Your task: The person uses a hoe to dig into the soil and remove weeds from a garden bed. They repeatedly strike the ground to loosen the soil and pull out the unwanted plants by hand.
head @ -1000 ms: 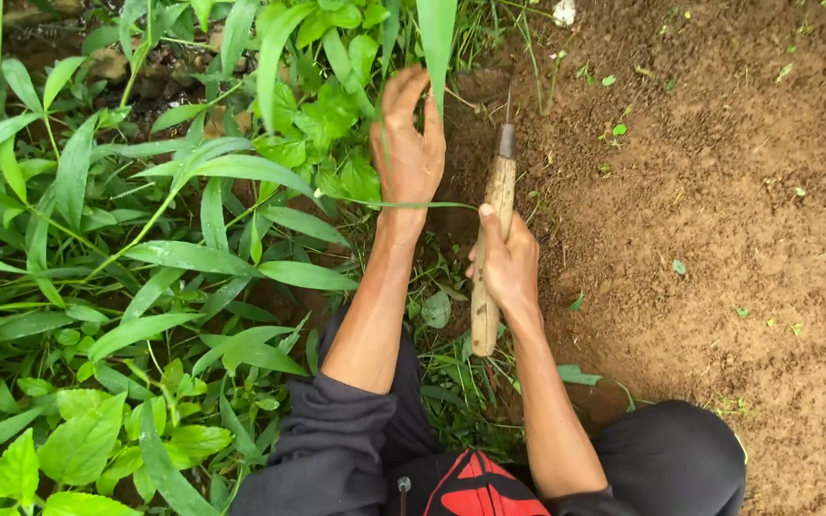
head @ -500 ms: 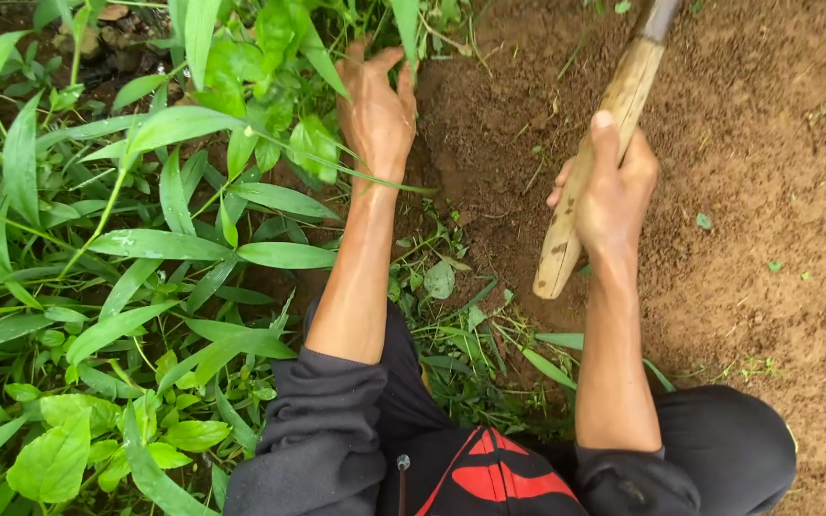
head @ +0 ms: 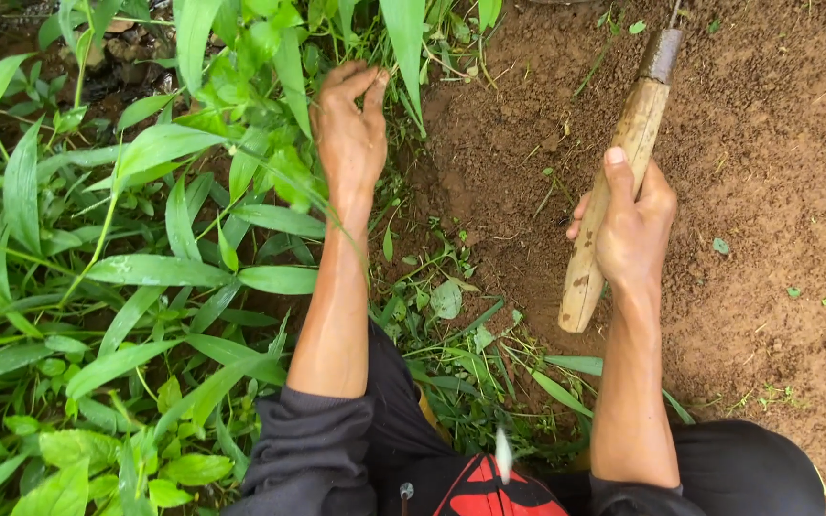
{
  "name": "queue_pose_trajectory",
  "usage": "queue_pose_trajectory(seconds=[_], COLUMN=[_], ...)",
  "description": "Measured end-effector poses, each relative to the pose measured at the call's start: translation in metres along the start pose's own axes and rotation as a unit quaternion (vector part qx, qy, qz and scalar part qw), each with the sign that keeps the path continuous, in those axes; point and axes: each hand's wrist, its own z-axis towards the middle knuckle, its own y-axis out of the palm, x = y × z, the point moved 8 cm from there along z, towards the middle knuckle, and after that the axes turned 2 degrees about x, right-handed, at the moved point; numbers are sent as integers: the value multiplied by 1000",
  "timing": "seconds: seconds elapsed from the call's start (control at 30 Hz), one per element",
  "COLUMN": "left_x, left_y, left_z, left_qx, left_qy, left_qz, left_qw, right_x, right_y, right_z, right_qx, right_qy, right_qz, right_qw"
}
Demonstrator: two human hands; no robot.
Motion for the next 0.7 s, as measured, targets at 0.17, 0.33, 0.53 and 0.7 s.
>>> queue_pose_trajectory(seconds=[0.17,0.33,0.53,0.7], left_x=[-2,16,15,21], left_y=[0,7,14,4], left_z=[-4,-14,-24,-21], left_qx=[-29,-21,-2,19], left_qy=[33,-32,-52,-46], left_qz=[-13,-38,-237,-273], left_qw=[999,999,970,961], right_x=[-16,-33,-27,-23], right_y=[4,41,116,111], right_z=[1,12,-2,-27], right_qx=[1,31,-18,-20], right_qy=[-37,-70,-33,-29], right_qz=[-7,51,-5,-1], right_qw=[999,996,999,999])
